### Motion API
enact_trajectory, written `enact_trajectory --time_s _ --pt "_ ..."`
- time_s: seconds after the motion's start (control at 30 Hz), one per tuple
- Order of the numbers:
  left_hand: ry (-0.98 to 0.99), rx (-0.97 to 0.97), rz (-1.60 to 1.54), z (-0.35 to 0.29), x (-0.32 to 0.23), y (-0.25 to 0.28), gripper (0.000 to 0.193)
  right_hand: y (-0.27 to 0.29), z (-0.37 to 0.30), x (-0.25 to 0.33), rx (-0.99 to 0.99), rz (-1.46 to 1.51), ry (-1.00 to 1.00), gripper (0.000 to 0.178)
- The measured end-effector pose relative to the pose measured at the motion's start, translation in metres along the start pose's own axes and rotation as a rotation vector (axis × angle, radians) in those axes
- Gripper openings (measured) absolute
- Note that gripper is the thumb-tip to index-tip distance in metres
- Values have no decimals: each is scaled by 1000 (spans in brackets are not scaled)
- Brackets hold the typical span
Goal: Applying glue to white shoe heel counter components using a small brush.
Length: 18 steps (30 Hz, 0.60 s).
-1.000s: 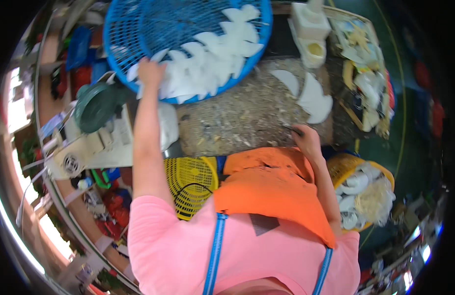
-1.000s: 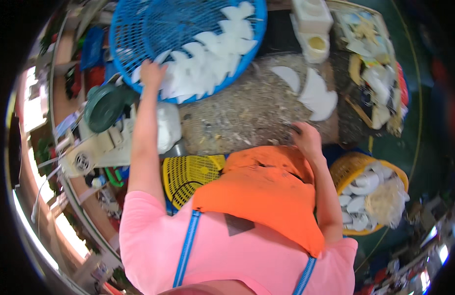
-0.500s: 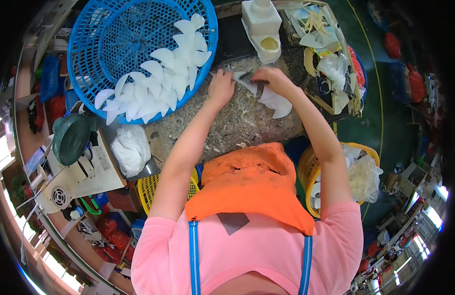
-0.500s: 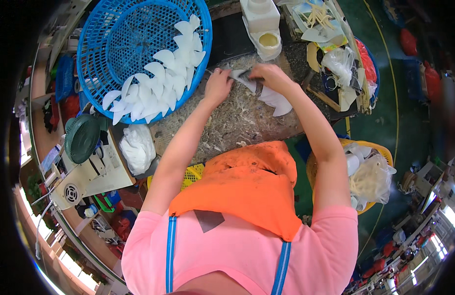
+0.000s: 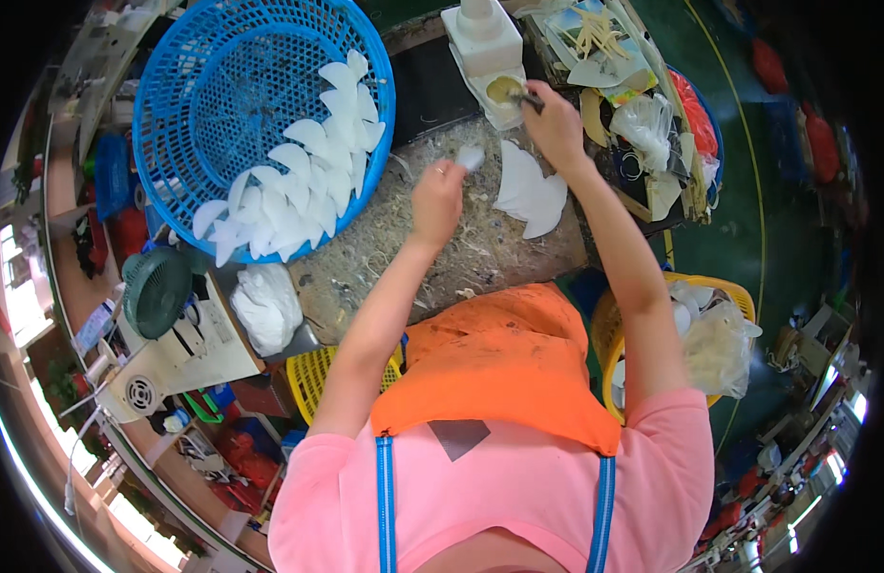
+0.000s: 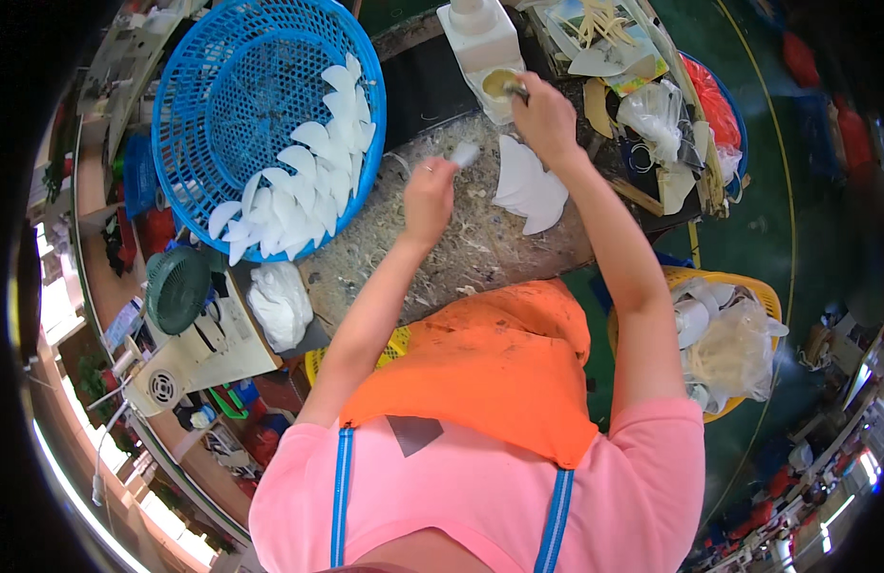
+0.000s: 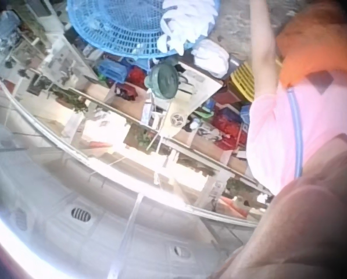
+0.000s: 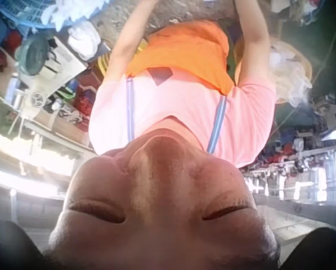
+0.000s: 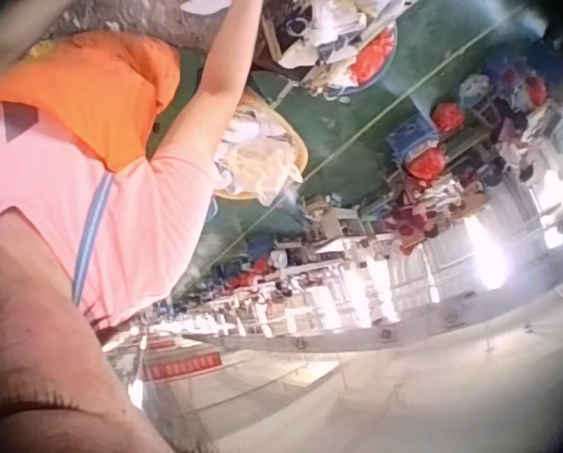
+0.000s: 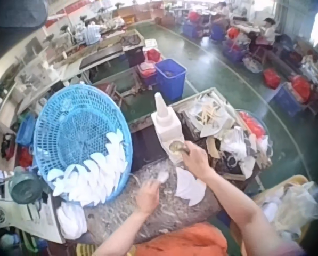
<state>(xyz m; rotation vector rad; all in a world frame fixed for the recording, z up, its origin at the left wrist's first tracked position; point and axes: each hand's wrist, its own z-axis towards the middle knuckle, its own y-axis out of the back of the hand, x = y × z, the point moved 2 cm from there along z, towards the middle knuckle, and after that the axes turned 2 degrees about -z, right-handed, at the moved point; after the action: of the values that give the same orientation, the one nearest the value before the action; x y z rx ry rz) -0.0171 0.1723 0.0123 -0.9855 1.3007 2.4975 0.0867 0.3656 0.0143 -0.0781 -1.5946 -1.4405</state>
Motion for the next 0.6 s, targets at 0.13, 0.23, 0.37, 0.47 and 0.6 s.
enact_trajectory --time_s 0.13,0.23,0.37,0.47,0.6 --pt "-137 315 95 -54 21 -33 12 -22 -39 2 775 127 -148 25" --pt "-153 323 74 -53 23 -32 12 -37 -41 8 232 116 33 20" --pt "-76 308 26 -47 19 -16 16 -38 -57 15 352 61 432 28" --pt "64 210 5 -34 20 -7 18 -34 -56 19 280 65 551 27" --pt "171 148 60 -1 47 -4 25 -45 -85 17 410 11 584 26"
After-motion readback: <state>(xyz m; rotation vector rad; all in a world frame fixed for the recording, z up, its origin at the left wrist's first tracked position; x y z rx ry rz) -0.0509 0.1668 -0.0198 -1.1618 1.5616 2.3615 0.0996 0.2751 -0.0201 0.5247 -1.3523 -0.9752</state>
